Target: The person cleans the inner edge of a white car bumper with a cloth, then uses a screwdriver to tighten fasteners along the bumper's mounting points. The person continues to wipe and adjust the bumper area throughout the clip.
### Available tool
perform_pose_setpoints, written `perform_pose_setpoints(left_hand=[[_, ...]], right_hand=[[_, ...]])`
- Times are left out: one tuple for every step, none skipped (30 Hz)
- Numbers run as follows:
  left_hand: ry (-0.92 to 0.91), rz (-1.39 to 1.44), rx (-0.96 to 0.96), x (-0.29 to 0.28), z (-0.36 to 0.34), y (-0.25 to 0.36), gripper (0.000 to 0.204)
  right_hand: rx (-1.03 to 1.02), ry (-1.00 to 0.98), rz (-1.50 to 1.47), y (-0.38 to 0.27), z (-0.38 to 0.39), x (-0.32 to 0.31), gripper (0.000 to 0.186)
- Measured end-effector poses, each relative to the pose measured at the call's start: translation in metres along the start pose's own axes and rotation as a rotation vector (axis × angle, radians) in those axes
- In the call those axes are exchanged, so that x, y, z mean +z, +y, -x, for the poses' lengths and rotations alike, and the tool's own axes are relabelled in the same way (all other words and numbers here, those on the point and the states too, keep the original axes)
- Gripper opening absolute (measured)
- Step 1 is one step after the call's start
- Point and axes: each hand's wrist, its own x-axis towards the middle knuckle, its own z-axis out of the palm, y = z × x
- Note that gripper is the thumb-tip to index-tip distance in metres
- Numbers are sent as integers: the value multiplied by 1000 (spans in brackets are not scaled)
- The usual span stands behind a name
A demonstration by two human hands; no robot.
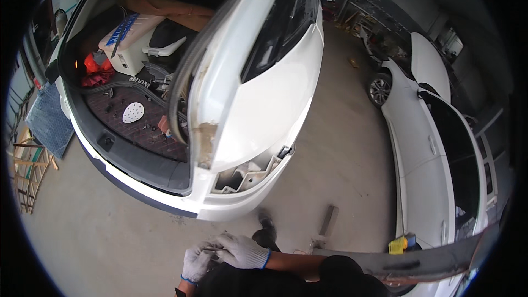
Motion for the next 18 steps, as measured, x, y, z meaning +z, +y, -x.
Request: perform_pose_setpoints(left_hand=[[50,92,32,22,-7,14,27],[107,185,65,46,-19,24,29],[132,273,105,72,-35,31,30],[157,360,148,99,-53,37,32],[188,435,160,125,-60,38,35],[100,428,118,138,-72,25,37],[132,425,-22,144,-83,-23,33],[156,778,468,184,-113,-32,31],[136,617,657,199,-119,-37,30],[120,477,850,217,-128,-28,29],[97,-74,592,209,-122,1,29],[-19,-690,428,201,-117,30,30],[-27,-853,397,215,-119,34,30],[32,-808,389,232,-127,34,30],[96,-702,373,243,-135,33,30],[163,-577,355,252,-139,33,31],[235,-433,338,257,-140,33,31],[291,-267,302,260,-140,36,32]], right_hand=[[-26,59,-81,10,4,-17,30],[-57,59,-163,19,7,-35,33],[-165,41,-218,33,10,-54,32],[-273,23,-275,48,12,-73,32],[-357,12,-360,60,20,-87,31],[-443,-13,-447,73,21,-96,34],[-617,126,-359,73,16,-112,37],[-627,95,-381,76,18,-125,39],[-636,66,-405,79,22,-134,42],[-683,74,-288,85,27,-142,49],[-684,93,-241,89,28,-157,50],[-683,116,-193,91,30,-174,52],[-687,118,-160,90,33,-182,54],[-671,120,-85,93,31,-191,61],[-645,81,-49,95,28,-198,59],[-616,43,-11,94,25,-205,57],[-593,2,31,88,19,-216,55],[-605,23,51,80,13,-232,53]])
